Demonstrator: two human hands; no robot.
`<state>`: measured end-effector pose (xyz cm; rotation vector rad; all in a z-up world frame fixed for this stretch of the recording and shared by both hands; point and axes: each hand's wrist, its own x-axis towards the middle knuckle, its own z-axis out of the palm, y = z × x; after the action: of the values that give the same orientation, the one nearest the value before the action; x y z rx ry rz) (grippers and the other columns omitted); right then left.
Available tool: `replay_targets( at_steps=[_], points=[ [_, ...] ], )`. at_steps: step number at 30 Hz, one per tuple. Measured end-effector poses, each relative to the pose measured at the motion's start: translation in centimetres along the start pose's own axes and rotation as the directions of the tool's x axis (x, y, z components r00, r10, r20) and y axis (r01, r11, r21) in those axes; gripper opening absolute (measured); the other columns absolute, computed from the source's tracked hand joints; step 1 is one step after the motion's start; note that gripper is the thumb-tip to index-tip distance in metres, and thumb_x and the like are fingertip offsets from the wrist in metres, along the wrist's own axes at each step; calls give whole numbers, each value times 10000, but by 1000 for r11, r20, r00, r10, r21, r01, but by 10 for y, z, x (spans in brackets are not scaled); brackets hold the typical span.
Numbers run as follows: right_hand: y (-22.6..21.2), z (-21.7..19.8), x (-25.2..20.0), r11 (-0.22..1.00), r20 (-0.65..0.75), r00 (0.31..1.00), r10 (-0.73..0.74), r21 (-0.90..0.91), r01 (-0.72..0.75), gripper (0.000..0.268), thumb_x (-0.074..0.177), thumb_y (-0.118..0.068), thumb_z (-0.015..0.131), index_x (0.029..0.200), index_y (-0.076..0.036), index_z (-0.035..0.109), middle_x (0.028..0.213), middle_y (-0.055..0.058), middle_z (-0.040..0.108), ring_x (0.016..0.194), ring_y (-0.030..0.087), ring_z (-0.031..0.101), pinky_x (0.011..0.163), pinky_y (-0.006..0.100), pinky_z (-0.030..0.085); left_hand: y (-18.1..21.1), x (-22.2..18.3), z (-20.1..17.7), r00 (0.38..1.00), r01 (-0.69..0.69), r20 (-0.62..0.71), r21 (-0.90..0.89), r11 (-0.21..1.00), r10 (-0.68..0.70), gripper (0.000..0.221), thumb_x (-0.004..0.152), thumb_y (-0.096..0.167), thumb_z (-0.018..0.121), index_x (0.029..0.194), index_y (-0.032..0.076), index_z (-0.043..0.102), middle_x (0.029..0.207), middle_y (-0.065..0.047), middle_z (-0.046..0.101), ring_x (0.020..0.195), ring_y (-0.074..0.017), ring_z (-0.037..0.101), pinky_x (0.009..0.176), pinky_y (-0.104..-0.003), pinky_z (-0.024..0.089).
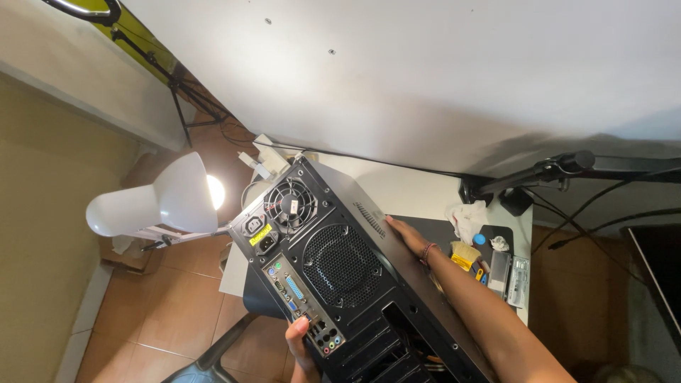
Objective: The person works on a desktop computer case on a desk. They rotate and reposition the case, use a screwdriver to work on screws at the rear and side of the case, remove the side panel, and later align and press the panel back onto the case.
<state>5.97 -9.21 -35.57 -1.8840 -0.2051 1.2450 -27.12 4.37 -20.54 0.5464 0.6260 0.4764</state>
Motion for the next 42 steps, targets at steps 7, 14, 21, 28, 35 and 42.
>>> replay_targets(
  at_steps=[7,14,21,28,35,42],
  points=[
    [3,0,4,996,63,998,-13,84,8,939,877,-782,391,1535,-117,459,1520,106,533,1347,214,526,1144,350,355,-10,2,-23,1000,-14,5,-2,1000,14,489,827,379,593,1043,-59,587,754,-140,677,574,-204,645,465,-321,520],
    [5,1,10,995,83,994,67,67,-73,983,872,-814,372,1514,-82,504,1487,147,574,1323,232,550,1125,356,376,-2,0,-4,995,-54,-74,75,996,59,666,806,365,619,1347,10,465,924,-150,623,740,-211,638,581,-347,536],
    [11,-1,15,994,72,994,87,65,-91,1052,818,-853,392,1573,-122,415,1546,131,485,1361,215,502,1139,360,344,60,-16,116,940,-107,-246,440,892,235,1091,617,276,656,1604,131,216,1309,-91,518,1123,-223,550,980,-388,445],
    [17,-3,17,978,65,987,146,139,-154,1034,802,-849,456,1455,-58,588,1388,193,648,1193,255,650,1039,360,467,64,-20,145,925,-28,-309,530,848,223,1024,736,251,700,1633,149,216,1337,-191,541,1173,-260,556,1053,-408,411],
    [13,0,15,966,79,980,180,174,-192,1046,775,-851,480,1360,-9,685,1172,228,752,938,250,734,873,358,556,61,-15,140,932,-178,-166,564,806,321,1077,702,128,780,1599,84,186,1441,-178,514,1257,-274,570,1053,-397,454],
    [62,-3,42,981,11,994,108,160,-108,1046,807,-847,451,1521,-84,494,1438,194,568,1225,246,575,1027,384,451,60,-7,126,912,-372,80,580,725,403,1071,749,153,787,1602,17,154,1474,-221,481,1321,-280,530,1086,-398,422]
  ],
)
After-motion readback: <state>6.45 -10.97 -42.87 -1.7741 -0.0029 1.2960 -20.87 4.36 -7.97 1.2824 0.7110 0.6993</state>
